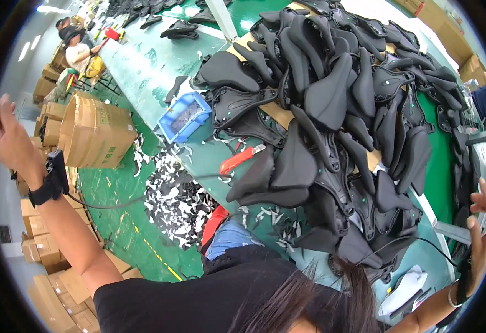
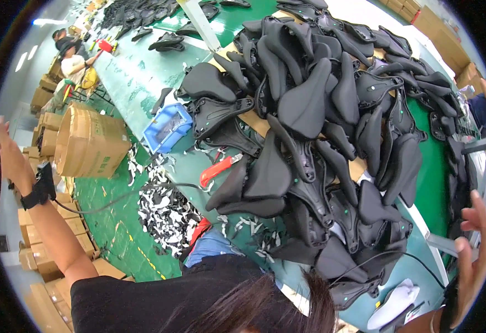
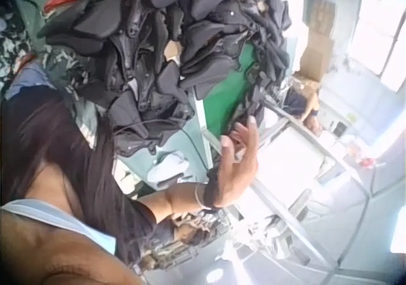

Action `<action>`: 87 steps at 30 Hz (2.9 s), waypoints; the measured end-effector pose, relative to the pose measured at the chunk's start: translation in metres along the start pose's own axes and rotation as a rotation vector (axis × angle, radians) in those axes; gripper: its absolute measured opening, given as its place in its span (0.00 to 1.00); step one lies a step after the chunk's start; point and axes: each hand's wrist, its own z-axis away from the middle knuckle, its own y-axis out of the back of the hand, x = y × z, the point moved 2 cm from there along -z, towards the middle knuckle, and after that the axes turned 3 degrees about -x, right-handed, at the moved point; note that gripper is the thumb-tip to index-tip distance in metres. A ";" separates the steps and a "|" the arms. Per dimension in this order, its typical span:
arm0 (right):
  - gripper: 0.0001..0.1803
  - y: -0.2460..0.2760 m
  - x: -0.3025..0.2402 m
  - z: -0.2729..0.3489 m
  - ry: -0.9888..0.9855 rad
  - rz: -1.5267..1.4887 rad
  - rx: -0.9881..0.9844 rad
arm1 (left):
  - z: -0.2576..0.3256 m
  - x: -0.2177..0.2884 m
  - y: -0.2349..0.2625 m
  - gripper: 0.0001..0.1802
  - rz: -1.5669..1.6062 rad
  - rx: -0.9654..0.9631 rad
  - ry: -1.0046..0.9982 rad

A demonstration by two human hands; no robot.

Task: The person trims excess plastic or fabric material from newly assembled bicycle seats using a utility knife, discarding the material scraps into a blue plastic bin.

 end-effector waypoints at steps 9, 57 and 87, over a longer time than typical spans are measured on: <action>0.28 -0.041 -0.252 0.059 0.424 -0.551 -0.635 | 0.323 0.017 -0.124 0.21 0.441 -1.887 -0.404; 0.20 -0.363 -0.432 0.123 0.205 -0.813 0.254 | 0.495 -0.012 -0.154 0.28 1.145 -1.298 0.633; 0.32 -0.334 -0.426 0.134 0.225 -0.438 -0.177 | 0.477 -0.040 -0.108 0.26 1.085 -1.394 -0.286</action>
